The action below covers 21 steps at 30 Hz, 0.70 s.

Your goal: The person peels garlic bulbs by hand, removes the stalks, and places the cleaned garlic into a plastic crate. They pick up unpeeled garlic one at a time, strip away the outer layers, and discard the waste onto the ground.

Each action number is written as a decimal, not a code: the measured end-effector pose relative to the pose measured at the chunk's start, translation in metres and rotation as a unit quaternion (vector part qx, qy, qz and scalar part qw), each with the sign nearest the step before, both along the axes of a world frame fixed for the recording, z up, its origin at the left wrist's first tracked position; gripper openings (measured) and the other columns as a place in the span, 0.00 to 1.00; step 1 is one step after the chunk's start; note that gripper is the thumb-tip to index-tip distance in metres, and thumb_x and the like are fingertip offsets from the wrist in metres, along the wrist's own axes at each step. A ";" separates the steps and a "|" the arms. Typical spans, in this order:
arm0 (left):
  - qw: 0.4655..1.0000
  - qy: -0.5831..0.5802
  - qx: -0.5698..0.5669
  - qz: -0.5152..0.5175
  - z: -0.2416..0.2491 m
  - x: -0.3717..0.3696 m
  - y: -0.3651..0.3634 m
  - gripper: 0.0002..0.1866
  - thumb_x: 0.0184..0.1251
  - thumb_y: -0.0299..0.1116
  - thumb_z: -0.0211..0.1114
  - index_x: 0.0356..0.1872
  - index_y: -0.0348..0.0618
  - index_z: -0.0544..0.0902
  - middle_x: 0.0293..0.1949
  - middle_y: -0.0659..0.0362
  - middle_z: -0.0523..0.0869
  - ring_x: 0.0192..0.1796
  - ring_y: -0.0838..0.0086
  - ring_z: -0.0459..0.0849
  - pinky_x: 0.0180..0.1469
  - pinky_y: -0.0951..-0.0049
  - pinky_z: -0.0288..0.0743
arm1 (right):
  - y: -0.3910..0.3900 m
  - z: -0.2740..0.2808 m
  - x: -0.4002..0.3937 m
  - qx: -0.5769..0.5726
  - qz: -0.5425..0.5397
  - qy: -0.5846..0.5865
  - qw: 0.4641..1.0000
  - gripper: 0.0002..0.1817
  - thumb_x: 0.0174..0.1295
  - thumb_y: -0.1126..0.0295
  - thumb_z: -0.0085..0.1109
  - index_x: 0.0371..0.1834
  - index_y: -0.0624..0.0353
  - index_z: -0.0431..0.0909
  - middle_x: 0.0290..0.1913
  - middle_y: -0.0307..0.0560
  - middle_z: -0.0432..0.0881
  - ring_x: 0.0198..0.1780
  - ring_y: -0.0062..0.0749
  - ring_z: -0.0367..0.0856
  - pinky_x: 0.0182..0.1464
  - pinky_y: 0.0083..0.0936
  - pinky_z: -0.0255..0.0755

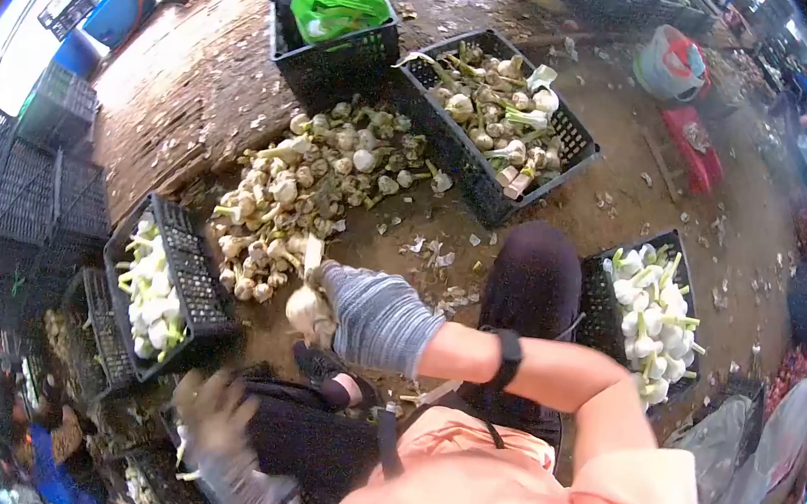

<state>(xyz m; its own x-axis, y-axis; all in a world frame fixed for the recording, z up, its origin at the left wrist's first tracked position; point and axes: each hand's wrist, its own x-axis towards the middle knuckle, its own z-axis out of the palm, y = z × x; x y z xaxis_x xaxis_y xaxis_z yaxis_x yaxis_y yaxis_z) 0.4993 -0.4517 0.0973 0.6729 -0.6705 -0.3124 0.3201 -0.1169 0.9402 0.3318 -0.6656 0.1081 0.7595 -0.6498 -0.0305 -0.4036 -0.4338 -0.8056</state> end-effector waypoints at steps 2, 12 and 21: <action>0.998 -0.021 -0.018 -0.058 0.016 -0.072 -0.062 0.30 0.58 0.35 0.56 0.61 0.41 0.58 0.55 0.48 0.68 0.54 0.60 0.72 0.50 0.65 0.73 | 0.019 -0.015 0.001 -0.030 -0.021 -0.019 0.999 0.20 0.48 0.66 0.59 0.45 0.61 0.70 0.34 0.56 0.77 0.37 0.48 0.78 0.38 0.34 0.72; 0.956 0.214 -0.195 -0.043 -0.062 -0.091 -0.109 0.32 0.48 0.33 0.70 0.56 0.44 0.66 0.47 0.58 0.73 0.46 0.72 0.76 0.47 0.77 0.75 | -0.005 -0.094 -0.046 0.311 -0.192 -0.183 0.912 0.06 0.51 0.71 0.61 0.26 0.62 0.77 0.22 0.46 0.79 0.25 0.31 0.75 0.33 0.24 0.72; 0.983 0.028 -0.167 -0.071 -0.083 -0.091 -0.143 0.36 0.44 0.27 0.72 0.57 0.44 0.64 0.50 0.59 0.73 0.50 0.72 0.75 0.52 0.75 0.73 | -0.053 -0.083 -0.027 0.307 -0.094 -0.172 0.931 0.20 0.55 0.68 0.60 0.49 0.66 0.68 0.42 0.48 0.76 0.42 0.26 0.73 0.46 0.22 0.69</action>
